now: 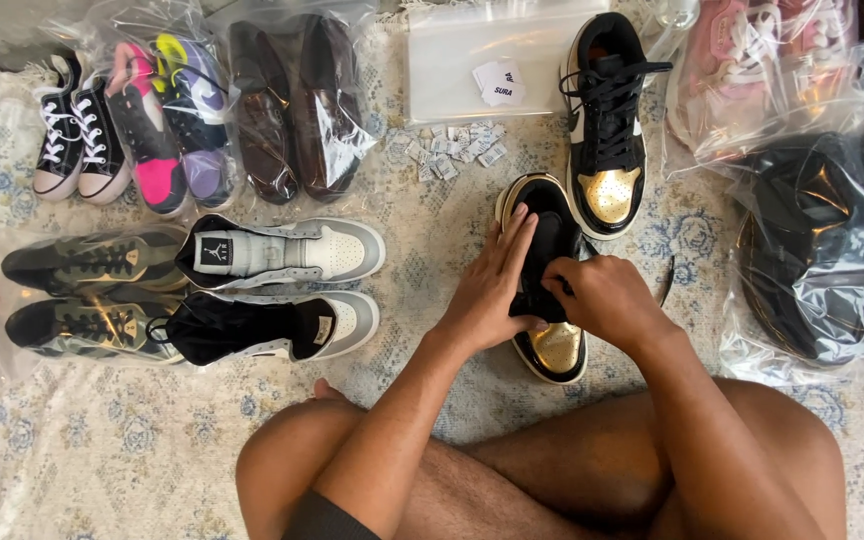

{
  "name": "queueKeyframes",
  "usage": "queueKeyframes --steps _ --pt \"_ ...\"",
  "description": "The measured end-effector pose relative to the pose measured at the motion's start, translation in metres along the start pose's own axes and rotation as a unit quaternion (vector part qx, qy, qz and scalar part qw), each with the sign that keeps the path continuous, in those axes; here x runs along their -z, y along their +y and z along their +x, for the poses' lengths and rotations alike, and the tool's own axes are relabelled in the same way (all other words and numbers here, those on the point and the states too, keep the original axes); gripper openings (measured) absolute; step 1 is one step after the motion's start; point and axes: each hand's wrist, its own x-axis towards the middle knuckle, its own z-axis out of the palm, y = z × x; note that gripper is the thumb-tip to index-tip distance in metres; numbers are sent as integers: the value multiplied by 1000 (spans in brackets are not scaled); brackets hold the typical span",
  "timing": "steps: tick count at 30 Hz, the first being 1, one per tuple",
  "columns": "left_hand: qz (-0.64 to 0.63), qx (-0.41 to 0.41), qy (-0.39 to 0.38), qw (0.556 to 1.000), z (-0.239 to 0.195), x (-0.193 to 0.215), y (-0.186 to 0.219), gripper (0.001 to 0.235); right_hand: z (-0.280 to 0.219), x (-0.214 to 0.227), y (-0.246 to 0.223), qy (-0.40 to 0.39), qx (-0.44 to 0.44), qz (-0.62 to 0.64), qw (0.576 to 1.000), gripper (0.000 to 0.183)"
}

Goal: The person sits on a rug surrounded by various shoes and laces a black and gold sneaker. They thread the laces through the eyelets, pull them tight, and tie a knot at the top.

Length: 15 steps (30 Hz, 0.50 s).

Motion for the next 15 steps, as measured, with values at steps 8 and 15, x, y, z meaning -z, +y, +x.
queueKeyframes --steps 8,15 --pt "28 8 4 1000 -4 7 8 132 -5 -4 6 -4 1 -89 996 14" --pt "-12 17 -7 1000 -2 5 5 130 -11 19 -6 -42 2 -28 999 18"
